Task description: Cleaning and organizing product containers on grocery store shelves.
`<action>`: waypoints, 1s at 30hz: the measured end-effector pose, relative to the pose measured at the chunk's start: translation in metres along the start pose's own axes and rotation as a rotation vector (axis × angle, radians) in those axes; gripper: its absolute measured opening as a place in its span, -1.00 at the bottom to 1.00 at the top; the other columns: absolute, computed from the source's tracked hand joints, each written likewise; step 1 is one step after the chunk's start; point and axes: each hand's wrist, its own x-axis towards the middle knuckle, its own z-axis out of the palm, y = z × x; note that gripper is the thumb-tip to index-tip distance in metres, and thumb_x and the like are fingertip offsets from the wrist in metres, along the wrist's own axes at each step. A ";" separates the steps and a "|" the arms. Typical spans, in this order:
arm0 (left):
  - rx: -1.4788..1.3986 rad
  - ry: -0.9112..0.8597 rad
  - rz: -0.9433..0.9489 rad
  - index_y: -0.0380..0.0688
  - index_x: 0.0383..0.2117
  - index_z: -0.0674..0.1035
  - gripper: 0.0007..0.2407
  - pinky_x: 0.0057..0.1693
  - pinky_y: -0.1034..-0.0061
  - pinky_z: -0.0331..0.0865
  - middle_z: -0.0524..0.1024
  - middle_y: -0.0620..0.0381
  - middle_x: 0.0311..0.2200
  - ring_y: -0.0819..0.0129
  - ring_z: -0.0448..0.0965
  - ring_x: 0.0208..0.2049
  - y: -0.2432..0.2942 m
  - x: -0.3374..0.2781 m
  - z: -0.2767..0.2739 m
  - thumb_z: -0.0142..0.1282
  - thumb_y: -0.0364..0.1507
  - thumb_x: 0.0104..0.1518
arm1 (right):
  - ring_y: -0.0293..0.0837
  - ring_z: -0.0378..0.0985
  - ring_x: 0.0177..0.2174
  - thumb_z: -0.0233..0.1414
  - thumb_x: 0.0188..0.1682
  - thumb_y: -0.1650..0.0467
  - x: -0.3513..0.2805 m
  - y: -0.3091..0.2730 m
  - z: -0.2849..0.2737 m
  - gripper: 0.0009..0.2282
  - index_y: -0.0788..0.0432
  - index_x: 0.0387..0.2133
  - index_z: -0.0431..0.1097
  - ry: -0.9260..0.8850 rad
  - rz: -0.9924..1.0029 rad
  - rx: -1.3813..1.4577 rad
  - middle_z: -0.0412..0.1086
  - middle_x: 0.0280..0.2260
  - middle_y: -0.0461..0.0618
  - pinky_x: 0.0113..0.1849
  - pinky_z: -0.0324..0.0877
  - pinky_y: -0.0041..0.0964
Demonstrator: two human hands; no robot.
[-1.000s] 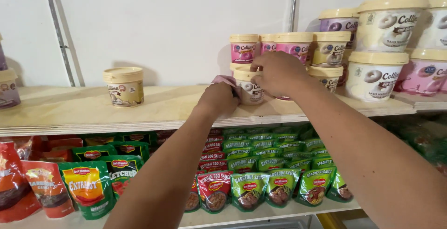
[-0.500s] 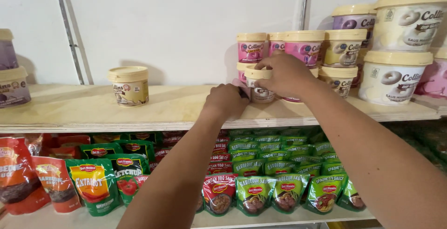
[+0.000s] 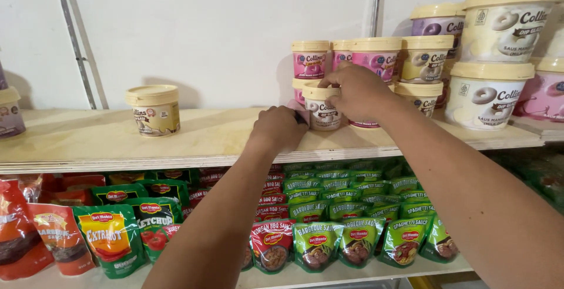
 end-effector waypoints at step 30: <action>0.094 0.455 0.247 -0.25 -0.17 0.60 -0.73 0.00 0.12 0.43 0.65 -0.09 -0.19 -0.05 0.60 -0.14 -0.216 -0.026 -0.127 0.08 -0.27 0.26 | 0.15 0.19 0.21 0.25 -0.18 0.15 0.055 -0.229 0.094 -0.13 0.20 0.34 -0.08 -0.074 -0.090 0.365 0.05 0.26 0.29 0.16 0.22 -0.09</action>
